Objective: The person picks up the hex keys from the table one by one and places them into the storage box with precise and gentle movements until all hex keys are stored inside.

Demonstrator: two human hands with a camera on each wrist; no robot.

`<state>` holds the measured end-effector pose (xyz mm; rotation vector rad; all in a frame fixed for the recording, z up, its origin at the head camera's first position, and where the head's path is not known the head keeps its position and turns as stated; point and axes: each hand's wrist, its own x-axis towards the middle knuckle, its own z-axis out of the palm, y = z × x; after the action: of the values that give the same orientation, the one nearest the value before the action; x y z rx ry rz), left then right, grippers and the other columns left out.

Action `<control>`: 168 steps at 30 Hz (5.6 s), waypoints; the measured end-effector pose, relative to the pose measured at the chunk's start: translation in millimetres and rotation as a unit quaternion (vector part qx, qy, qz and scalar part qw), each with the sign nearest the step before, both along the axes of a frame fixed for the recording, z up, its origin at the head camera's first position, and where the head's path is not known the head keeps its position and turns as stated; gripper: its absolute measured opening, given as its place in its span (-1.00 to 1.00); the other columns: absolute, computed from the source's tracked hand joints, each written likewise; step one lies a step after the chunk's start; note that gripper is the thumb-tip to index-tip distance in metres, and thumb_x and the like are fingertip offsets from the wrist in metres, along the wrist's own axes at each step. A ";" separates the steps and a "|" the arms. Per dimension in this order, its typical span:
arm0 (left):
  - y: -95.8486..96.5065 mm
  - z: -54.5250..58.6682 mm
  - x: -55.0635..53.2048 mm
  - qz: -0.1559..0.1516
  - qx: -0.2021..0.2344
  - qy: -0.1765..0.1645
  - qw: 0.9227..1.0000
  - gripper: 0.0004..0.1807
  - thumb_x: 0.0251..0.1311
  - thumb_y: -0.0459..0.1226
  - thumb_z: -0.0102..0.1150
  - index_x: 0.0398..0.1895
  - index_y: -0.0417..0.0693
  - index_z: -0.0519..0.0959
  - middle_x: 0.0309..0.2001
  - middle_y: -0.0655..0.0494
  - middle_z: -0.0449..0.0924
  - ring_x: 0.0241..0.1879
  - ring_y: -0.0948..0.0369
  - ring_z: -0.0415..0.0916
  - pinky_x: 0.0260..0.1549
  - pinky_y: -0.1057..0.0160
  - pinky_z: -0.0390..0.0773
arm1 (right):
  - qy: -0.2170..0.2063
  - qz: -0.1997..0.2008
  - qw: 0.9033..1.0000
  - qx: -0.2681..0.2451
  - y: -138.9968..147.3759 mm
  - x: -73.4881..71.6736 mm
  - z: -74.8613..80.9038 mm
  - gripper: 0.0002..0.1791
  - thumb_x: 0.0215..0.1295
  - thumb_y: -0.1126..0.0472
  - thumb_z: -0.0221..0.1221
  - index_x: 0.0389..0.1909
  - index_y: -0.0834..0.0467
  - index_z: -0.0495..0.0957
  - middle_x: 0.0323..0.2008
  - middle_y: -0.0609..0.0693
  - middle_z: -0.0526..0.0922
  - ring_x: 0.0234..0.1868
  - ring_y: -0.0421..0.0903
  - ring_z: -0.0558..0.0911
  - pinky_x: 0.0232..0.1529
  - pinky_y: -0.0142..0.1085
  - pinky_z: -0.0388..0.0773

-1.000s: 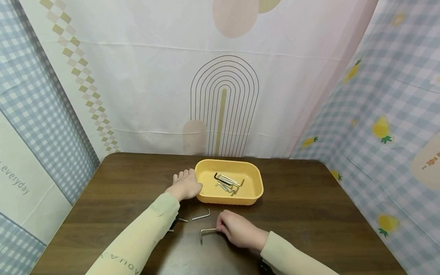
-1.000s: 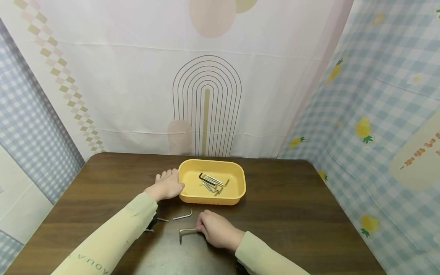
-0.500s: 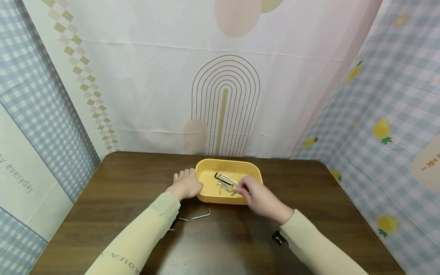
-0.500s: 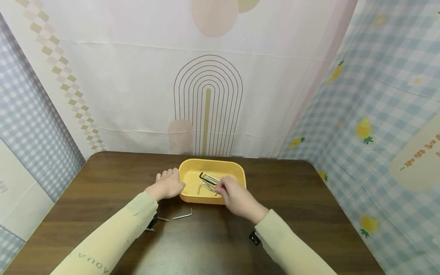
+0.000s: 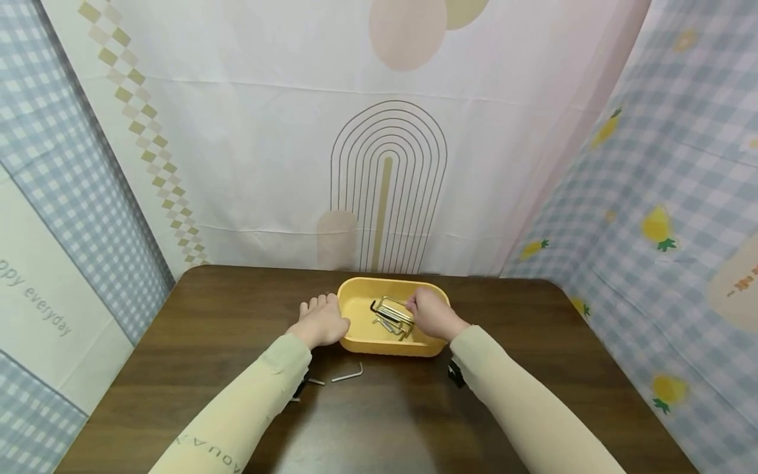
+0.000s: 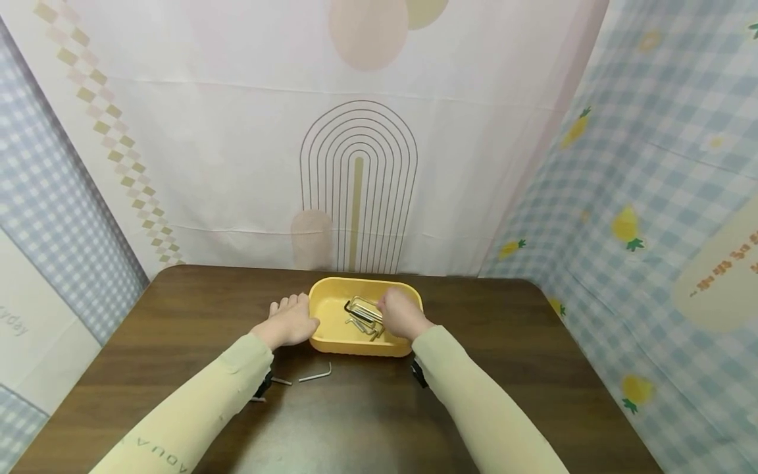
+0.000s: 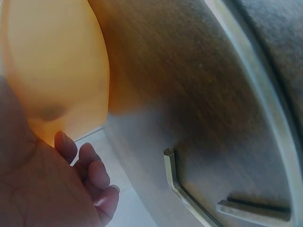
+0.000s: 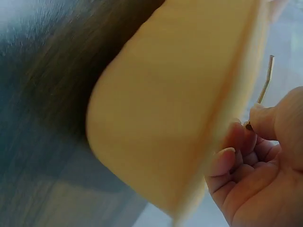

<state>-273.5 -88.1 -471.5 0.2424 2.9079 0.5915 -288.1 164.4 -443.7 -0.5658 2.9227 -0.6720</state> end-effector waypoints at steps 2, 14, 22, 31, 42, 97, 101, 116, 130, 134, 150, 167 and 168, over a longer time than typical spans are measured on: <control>0.4 -1.5 -1.0 -0.002 0.000 0.000 1.000 -0.43 0.26 -0.03 -0.04 0.18 -0.25 0.28 0.00 -0.13 0.32 -0.05 -0.04 0.21 0.00 -0.05 0.10 | -0.010 -0.002 1.000 0.013 -1.7 -8.1 -6.7 -0.57 0.46 0.32 -0.04 -0.70 0.12 0.28 -0.69 -0.10 0.20 -0.66 -0.19 0.18 -0.56 -0.30 0.23; 6.7 -1.4 0.8 -0.005 -0.001 0.005 1.000 -0.47 0.26 -0.03 -0.03 0.13 -0.24 0.30 -0.04 -0.11 0.32 -0.07 -0.03 0.20 -0.01 -0.03 0.09 | -0.039 -0.038 0.996 0.067 -11.1 -27.0 -29.0 -0.48 0.47 0.23 -0.02 -0.78 0.06 0.20 -0.72 -0.09 0.15 -0.66 -0.14 0.22 -0.54 -0.33 0.27; 6.9 -8.3 -5.8 0.002 -0.006 0.000 1.000 -0.37 0.27 -0.02 -0.05 0.27 -0.27 0.23 0.09 -0.17 0.30 0.03 -0.07 0.19 0.06 -0.05 0.05 | -0.038 -0.065 0.995 0.071 -11.4 -28.5 -28.6 -0.56 0.44 0.20 0.06 -0.72 0.10 0.37 -0.68 -0.04 0.35 -0.61 -0.09 0.38 -0.45 -0.28 0.38; 4.2 -6.6 -5.5 0.005 -0.006 -0.001 1.000 -0.32 0.27 0.00 -0.02 0.31 -0.28 0.20 0.12 -0.19 0.29 0.07 -0.09 0.19 0.08 -0.08 0.06 | -0.034 -0.071 0.995 0.067 -13.3 -33.0 -32.7 -0.62 0.43 0.19 0.07 -0.65 0.13 0.45 -0.62 0.00 0.43 -0.56 -0.07 0.43 -0.42 -0.27 0.41; 2.2 -12.3 -8.8 0.017 -0.006 -0.009 1.000 -0.31 0.27 0.00 -0.03 0.32 -0.27 0.19 0.15 -0.19 0.28 0.10 -0.09 0.17 0.10 -0.07 0.02 | -0.030 -0.075 0.994 0.076 -17.5 -35.1 -31.9 -0.69 0.44 0.20 0.05 -0.55 0.16 0.47 -0.56 0.03 0.44 -0.53 -0.05 0.43 -0.41 -0.23 0.41; -29.7 5.6 50.1 -0.100 0.017 0.138 0.985 -0.53 0.35 0.16 -0.08 -0.10 -0.04 0.45 -0.17 0.08 0.36 -0.08 0.04 0.30 -0.07 0.02 0.24 | 0.088 -0.001 0.990 0.109 106.3 9.1 -44.7 -0.71 0.48 -0.05 -0.10 -0.39 0.03 0.35 -0.46 -0.08 0.36 -0.42 -0.10 0.38 -0.29 -0.15 0.33; -45.3 6.2 66.8 -0.170 0.036 0.130 0.976 -0.54 0.24 0.16 0.12 -0.09 0.00 0.50 -0.13 0.13 0.43 -0.07 0.11 0.35 -0.01 0.01 0.27 | 0.096 0.018 0.988 0.118 96.6 7.3 -42.9 -0.75 0.49 0.05 -0.13 -0.39 0.05 0.34 -0.46 -0.07 0.35 -0.41 -0.09 0.37 -0.29 -0.13 0.31; -51.2 -11.9 83.3 -0.234 0.064 0.107 0.964 -0.63 -0.06 0.09 0.43 -0.25 0.14 0.64 -0.22 0.42 0.51 -0.12 0.24 0.41 0.00 0.07 0.30 | 0.046 0.008 0.988 0.145 92.1 6.8 -37.8 -0.76 0.50 0.03 -0.19 -0.28 0.08 0.31 -0.48 -0.03 0.35 -0.44 -0.07 0.36 -0.31 -0.14 0.30; -32.3 -21.2 82.8 -0.229 0.050 0.124 0.964 -0.70 -0.07 0.04 0.44 -0.43 0.12 0.58 -0.40 0.36 0.43 -0.29 0.29 0.34 -0.06 -0.02 0.27 | 0.124 0.029 0.972 0.197 94.4 7.1 -39.4 -0.77 0.45 0.05 -0.18 -0.38 0.08 0.26 -0.40 -0.02 0.32 -0.27 0.03 0.35 -0.16 -0.06 0.26; -30.2 -22.8 82.5 -0.226 0.044 0.111 0.967 -0.70 -0.05 0.05 0.42 -0.44 0.12 0.56 -0.42 0.34 0.41 -0.31 0.29 0.31 -0.11 0.04 0.26 | 0.122 0.028 0.971 0.205 91.0 9.4 -37.8 -0.76 0.43 0.06 -0.15 -0.36 0.12 0.30 -0.33 0.02 0.36 -0.20 0.07 0.37 -0.07 0.00 0.27; -27.7 -20.4 78.3 -0.227 0.029 0.097 0.969 -0.74 0.00 0.02 0.40 -0.50 0.16 0.54 -0.46 0.34 0.39 -0.38 0.33 0.30 -0.21 0.17 0.23 | -0.062 -0.072 0.976 0.197 61.8 9.8 -13.6 -0.68 0.45 0.14 -0.26 -0.03 0.29 0.30 -0.09 0.20 0.38 -0.07 0.15 0.32 0.02 0.04 0.22; -20.2 -21.7 81.8 -0.249 -0.015 0.123 0.961 -0.77 0.09 -0.18 0.33 -0.62 0.20 0.48 -0.53 0.43 0.35 -0.41 0.29 0.35 -0.24 0.16 0.27 | -0.032 -0.093 0.972 0.213 53.8 5.2 -18.2 -0.66 0.43 0.12 -0.23 -0.04 0.31 0.30 -0.09 0.22 0.38 -0.04 0.16 0.33 0.05 0.05 0.21; -20.0 -21.4 82.7 -0.251 -0.019 0.119 0.960 -0.77 0.09 -0.18 0.32 -0.61 0.19 0.48 -0.53 0.42 0.35 -0.40 0.28 0.35 -0.24 0.16 0.25 | -0.034 -0.093 0.972 0.214 53.8 5.0 -17.8 -0.67 0.43 0.12 -0.23 -0.04 0.31 0.30 -0.10 0.22 0.38 -0.05 0.17 0.33 0.04 0.06 0.21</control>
<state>-190.8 -108.1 -492.9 1.0722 2.8890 0.4404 -283.1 218.1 -461.6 -0.2185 2.9427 -0.0585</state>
